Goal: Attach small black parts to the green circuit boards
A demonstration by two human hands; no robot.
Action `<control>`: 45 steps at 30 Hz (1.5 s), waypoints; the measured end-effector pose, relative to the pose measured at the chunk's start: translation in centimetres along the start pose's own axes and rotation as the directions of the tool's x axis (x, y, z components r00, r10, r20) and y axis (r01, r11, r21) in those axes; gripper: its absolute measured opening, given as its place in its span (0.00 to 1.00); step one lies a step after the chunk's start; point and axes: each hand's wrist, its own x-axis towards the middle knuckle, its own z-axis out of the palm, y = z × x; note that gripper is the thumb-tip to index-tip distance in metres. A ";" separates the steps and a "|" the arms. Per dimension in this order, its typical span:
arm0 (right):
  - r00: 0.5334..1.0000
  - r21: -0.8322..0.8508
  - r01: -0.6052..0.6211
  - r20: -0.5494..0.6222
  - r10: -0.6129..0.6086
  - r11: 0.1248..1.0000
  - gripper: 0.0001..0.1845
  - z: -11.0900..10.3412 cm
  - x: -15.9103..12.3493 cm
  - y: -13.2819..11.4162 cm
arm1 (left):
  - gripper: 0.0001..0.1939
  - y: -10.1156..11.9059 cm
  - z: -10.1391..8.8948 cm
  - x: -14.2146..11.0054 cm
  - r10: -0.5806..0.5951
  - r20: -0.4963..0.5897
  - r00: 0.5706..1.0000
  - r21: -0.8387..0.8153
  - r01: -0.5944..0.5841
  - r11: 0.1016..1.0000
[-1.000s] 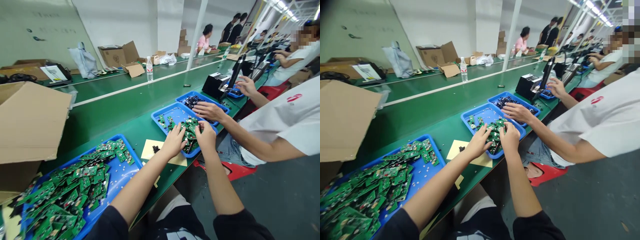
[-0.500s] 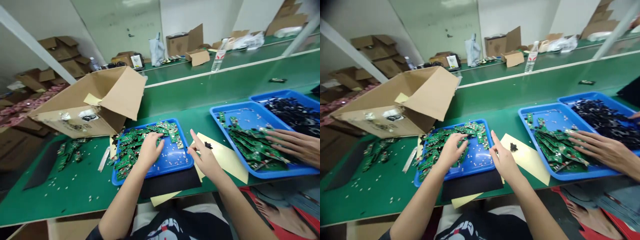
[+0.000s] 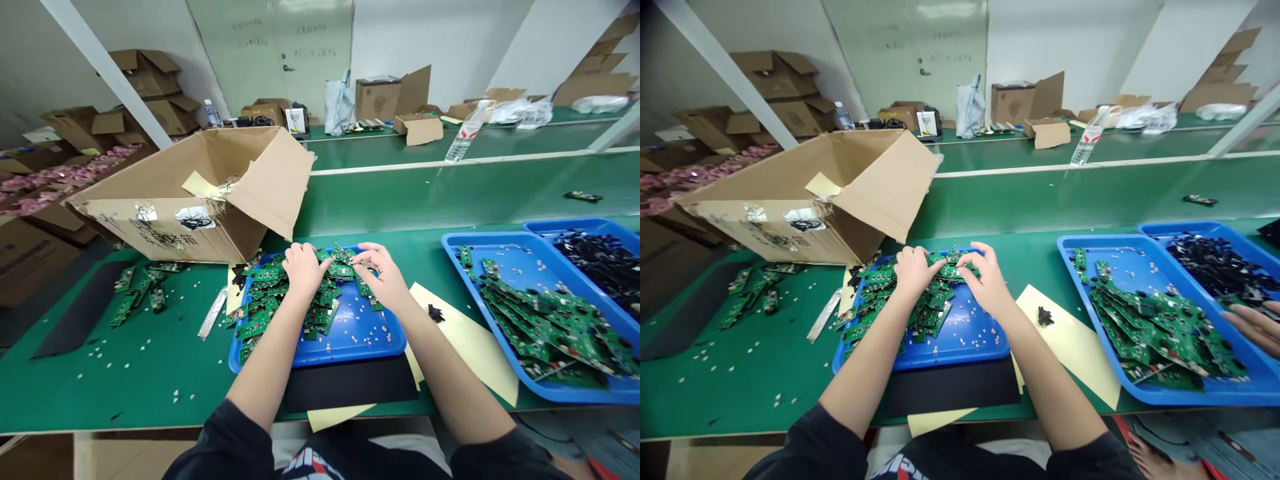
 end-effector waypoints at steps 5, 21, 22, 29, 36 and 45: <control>0.999 -0.006 0.007 -0.036 -0.008 1.000 0.07 0.1 -0.4 0.6 | 0.17 0.1 -0.4 -0.8 0.079 0.077 0.994 -0.254 -0.057 0.965; 0.956 -0.372 0.289 0.072 -0.283 0.882 0.09 -0.5 -2.5 0.2 | 0.17 0.4 -0.3 -5.3 0.116 0.501 0.858 -0.809 0.416 0.415; 0.950 -0.401 0.310 0.087 -0.301 0.862 0.09 -0.5 -2.5 0.1 | 0.15 0.4 -0.2 -5.3 0.109 0.498 0.860 -0.809 0.415 0.417; 0.940 -0.375 0.333 0.061 -0.336 0.865 0.08 -0.7 -2.5 -0.2 | 0.10 0.5 -0.4 -5.4 0.126 0.492 0.861 -0.796 0.386 0.467; 0.948 -0.349 0.298 -0.004 -0.319 0.889 0.10 -0.8 -2.8 -0.7 | 0.07 0.2 -0.1 -5.5 0.085 0.438 0.895 -0.815 0.356 0.458; 0.910 -0.424 0.379 0.006 -0.416 0.823 0.09 -0.1 -3.0 -0.2 | 0.11 0.7 -0.4 -5.9 0.071 0.531 0.844 -0.787 0.460 0.411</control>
